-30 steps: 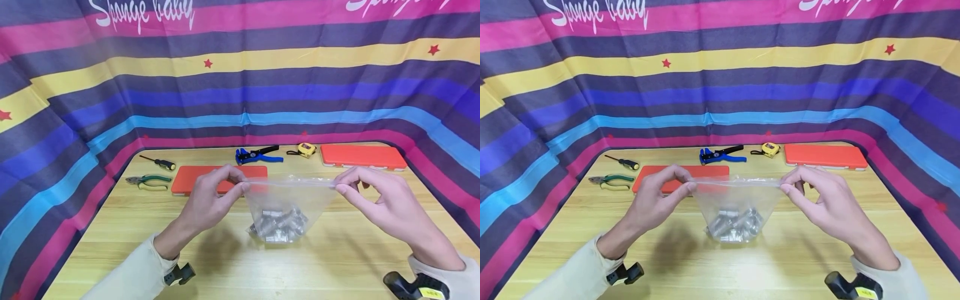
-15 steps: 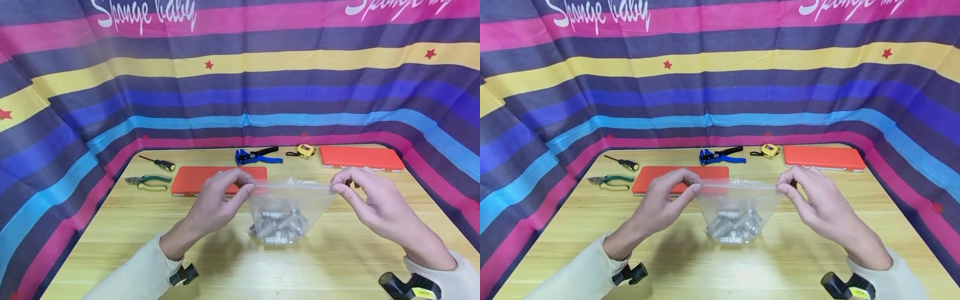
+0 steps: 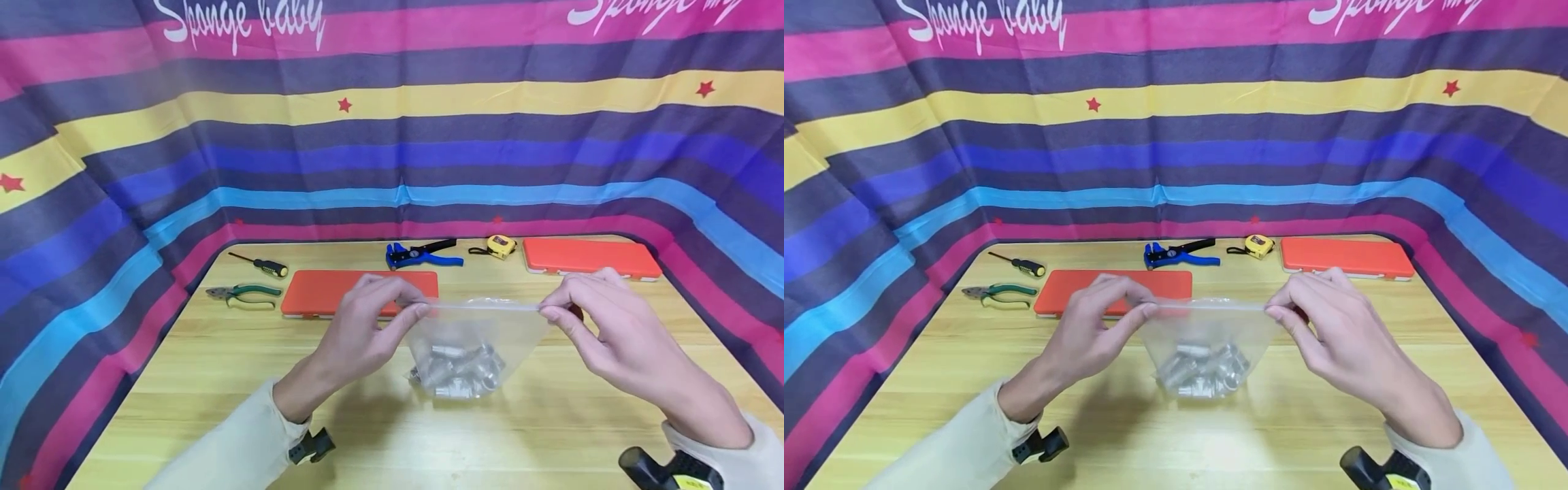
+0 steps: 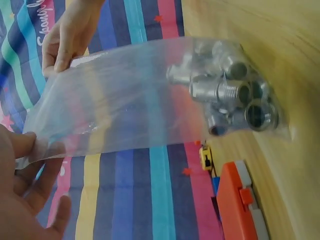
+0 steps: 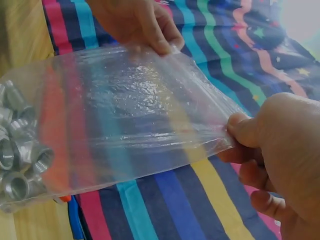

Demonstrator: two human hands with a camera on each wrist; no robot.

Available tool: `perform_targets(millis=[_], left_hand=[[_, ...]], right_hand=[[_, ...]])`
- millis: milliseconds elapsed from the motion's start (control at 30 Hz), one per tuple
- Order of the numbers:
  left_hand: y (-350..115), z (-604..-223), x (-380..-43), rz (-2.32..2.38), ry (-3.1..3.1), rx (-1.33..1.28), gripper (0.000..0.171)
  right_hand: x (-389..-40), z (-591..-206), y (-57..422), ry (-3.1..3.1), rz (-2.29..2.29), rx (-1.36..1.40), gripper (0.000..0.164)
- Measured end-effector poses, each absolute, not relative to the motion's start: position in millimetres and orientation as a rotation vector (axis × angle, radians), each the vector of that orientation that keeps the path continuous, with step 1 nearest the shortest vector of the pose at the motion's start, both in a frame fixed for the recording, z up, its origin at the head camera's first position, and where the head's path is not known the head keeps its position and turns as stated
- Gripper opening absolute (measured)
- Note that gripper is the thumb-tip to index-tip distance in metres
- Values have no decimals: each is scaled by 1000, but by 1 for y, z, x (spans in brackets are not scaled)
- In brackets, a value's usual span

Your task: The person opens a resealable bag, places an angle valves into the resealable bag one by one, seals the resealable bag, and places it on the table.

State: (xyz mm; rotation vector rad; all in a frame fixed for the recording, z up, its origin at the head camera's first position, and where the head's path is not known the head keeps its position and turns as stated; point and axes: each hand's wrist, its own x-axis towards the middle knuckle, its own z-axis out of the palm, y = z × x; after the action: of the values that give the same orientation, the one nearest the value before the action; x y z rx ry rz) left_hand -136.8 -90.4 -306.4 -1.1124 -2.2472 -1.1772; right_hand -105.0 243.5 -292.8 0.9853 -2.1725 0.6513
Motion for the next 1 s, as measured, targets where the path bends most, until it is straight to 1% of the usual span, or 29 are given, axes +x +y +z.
perform_targets(millis=[33,167,200,233,267,333,400,533,633,700,767,867,1000], left_hand=[[-91,-306,-137,-1189,-2253,-1116,4],[-91,-303,-138,-1206,-2303,-1144,7],[-91,-302,-138,-1195,-2310,-1154,7],[-90,-302,-138,-1174,-2310,-1168,7],[-90,-302,-138,-1149,-2306,-1182,7],[-88,-302,-137,-1065,-2276,-1208,6],[-86,-302,-136,-990,-2243,-1209,4],[-83,-301,-133,-915,-2222,-1186,3],[-80,-300,-131,-897,-2238,-1198,3],[-78,-300,-129,-889,-2240,-1224,3],[-75,-300,-128,-881,-2231,-1247,4],[-72,-299,-126,-881,-2209,-1261,5],[-69,-298,-125,-851,-2176,-1262,4]], right_hand=[[-104,-292,243,-2171,655,985,39],[-100,-290,243,-2251,722,983,10],[-99,-290,243,-2269,736,985,8],[-99,-290,243,-2263,742,996,8],[-100,-290,242,-2247,739,1005,12],[-102,-291,240,-2192,713,1036,27],[-103,-291,237,-2143,677,1044,39],[-102,-284,231,-2183,597,1017,43],[-101,-274,218,-2291,522,1022,30],[-103,-268,204,-2328,474,1077,19],[-105,-262,190,-2330,447,1141,6],[-110,-258,176,-2278,430,1218,4],[-111,-258,171,-2214,410,1239,8]])
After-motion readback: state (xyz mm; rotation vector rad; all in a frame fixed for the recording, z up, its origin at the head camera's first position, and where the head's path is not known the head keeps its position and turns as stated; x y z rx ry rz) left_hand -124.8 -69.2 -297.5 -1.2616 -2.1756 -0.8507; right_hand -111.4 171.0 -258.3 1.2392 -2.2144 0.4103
